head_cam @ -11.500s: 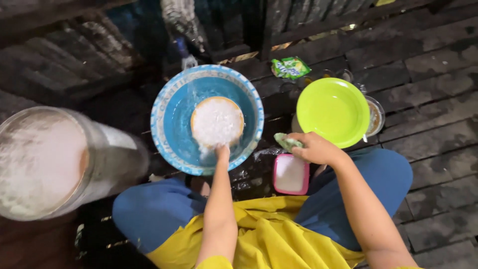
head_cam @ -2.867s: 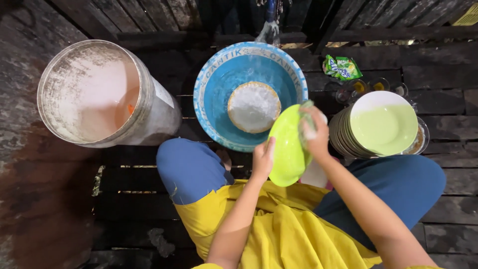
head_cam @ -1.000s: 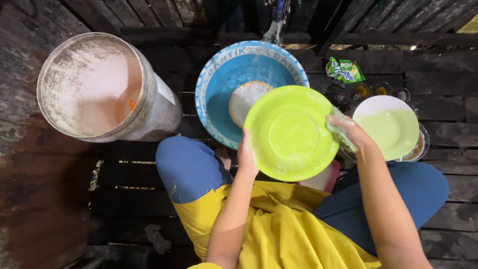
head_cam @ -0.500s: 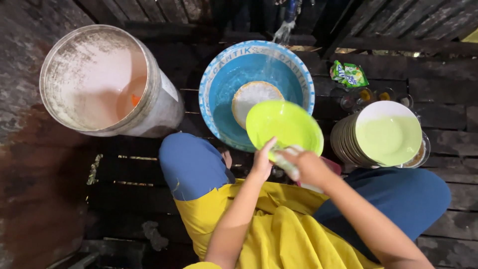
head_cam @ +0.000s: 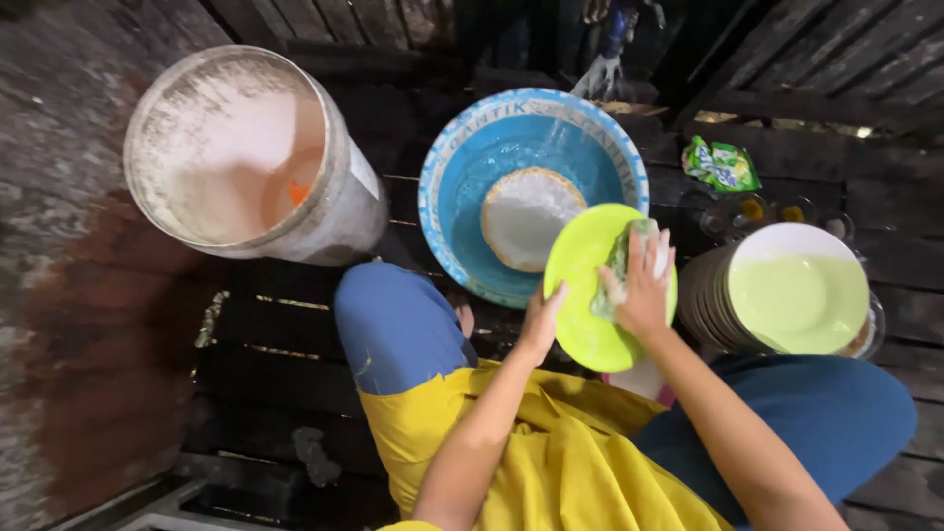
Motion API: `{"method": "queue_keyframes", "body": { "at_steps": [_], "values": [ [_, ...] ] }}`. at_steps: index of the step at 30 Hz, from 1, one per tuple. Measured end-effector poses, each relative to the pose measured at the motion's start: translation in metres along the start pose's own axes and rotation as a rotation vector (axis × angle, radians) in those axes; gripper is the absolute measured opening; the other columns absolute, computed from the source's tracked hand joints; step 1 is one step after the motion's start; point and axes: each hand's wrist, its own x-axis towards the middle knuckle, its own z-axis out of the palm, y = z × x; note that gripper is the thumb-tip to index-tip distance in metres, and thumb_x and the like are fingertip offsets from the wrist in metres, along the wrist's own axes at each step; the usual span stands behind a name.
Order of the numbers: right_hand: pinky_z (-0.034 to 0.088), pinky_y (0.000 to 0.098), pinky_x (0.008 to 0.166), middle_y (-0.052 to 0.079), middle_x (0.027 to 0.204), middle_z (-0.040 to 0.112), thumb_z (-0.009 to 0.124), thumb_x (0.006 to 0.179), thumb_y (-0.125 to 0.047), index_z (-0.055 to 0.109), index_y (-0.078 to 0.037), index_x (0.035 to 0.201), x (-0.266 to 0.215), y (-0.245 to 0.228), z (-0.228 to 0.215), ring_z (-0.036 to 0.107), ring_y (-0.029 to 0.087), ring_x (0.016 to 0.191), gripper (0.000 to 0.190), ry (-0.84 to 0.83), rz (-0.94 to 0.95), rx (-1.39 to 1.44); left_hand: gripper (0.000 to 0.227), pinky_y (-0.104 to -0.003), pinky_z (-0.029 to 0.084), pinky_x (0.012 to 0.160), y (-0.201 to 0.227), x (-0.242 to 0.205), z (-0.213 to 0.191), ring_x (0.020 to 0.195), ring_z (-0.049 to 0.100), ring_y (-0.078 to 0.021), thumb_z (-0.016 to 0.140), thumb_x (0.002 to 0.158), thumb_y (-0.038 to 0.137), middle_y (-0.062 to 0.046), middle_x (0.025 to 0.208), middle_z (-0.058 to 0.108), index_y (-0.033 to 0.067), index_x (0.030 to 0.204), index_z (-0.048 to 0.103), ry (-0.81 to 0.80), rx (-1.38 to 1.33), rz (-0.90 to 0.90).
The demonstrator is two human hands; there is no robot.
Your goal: Manually scrubbing and rinsing plates in a basin and under a tap.
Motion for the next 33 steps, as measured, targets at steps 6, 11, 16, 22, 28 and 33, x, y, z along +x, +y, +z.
{"method": "queue_keyframes", "body": {
  "at_steps": [6,11,16,22,28,33],
  "values": [
    [0.018,0.0519,0.126,0.021,0.163,0.034,0.055,0.1,-0.048,0.035,-0.013,0.161,-0.031,-0.057,0.0,0.025,0.042,0.151,0.073,-0.343,-0.129,0.582,0.051,-0.033,0.056,0.091,-0.042,0.025,-0.016,0.1,0.067,-0.0164,0.069,0.098,0.046,-0.007,0.112,0.069,0.0089,0.132,0.061,0.209,-0.1,-0.114],
    [0.054,0.0404,0.101,0.008,0.119,0.077,0.077,0.086,-0.04,0.073,-0.02,0.127,-0.023,-0.075,-0.041,0.073,0.026,0.112,0.046,-0.477,-0.189,0.655,0.074,-0.043,0.038,0.116,-0.001,0.022,-0.016,0.134,0.05,-0.0279,0.065,0.097,0.055,-0.019,0.14,0.052,0.0024,0.143,0.043,0.536,-0.257,-0.164],
    [0.059,0.0294,0.066,-0.004,0.07,0.076,0.078,0.084,-0.035,0.079,-0.024,0.097,-0.009,-0.066,-0.07,0.072,0.011,0.065,0.017,-0.592,-0.081,0.878,0.074,-0.055,0.039,0.112,-0.016,0.045,-0.027,0.136,0.048,-0.0334,0.065,0.098,0.051,-0.019,0.147,0.044,0.0104,0.15,0.031,0.67,-0.301,-0.164],
    [0.058,0.0343,0.06,0.009,0.065,0.075,0.076,0.085,-0.029,0.078,-0.015,0.097,-0.006,-0.071,-0.11,0.069,0.016,0.059,0.018,-0.547,-0.072,0.871,0.078,-0.072,0.05,0.094,-0.081,0.097,-0.072,0.14,0.041,-0.0475,0.057,0.104,0.03,-0.017,0.159,0.02,0.0319,0.16,0.003,0.694,-0.272,-0.141],
    [0.059,0.0412,0.063,0.013,0.076,0.076,0.077,0.086,-0.032,0.076,-0.014,0.104,-0.009,-0.057,-0.108,0.076,0.031,0.067,0.025,-0.494,-0.067,0.786,0.081,-0.062,0.026,0.107,-0.153,0.141,-0.093,0.142,0.024,-0.0473,0.058,0.097,0.01,-0.031,0.158,0.012,0.0186,0.158,0.004,0.707,0.159,-0.002],
    [0.059,0.0529,0.073,0.02,0.09,0.077,0.073,0.087,-0.04,0.071,-0.012,0.114,-0.013,-0.052,-0.119,0.074,0.045,0.081,0.038,-0.515,-0.064,0.648,0.084,-0.059,0.008,0.124,-0.188,0.171,-0.117,0.152,0.017,-0.0397,0.058,0.098,0.011,-0.028,0.161,0.019,0.0098,0.163,0.005,0.697,0.641,-0.079]
  ]
}}
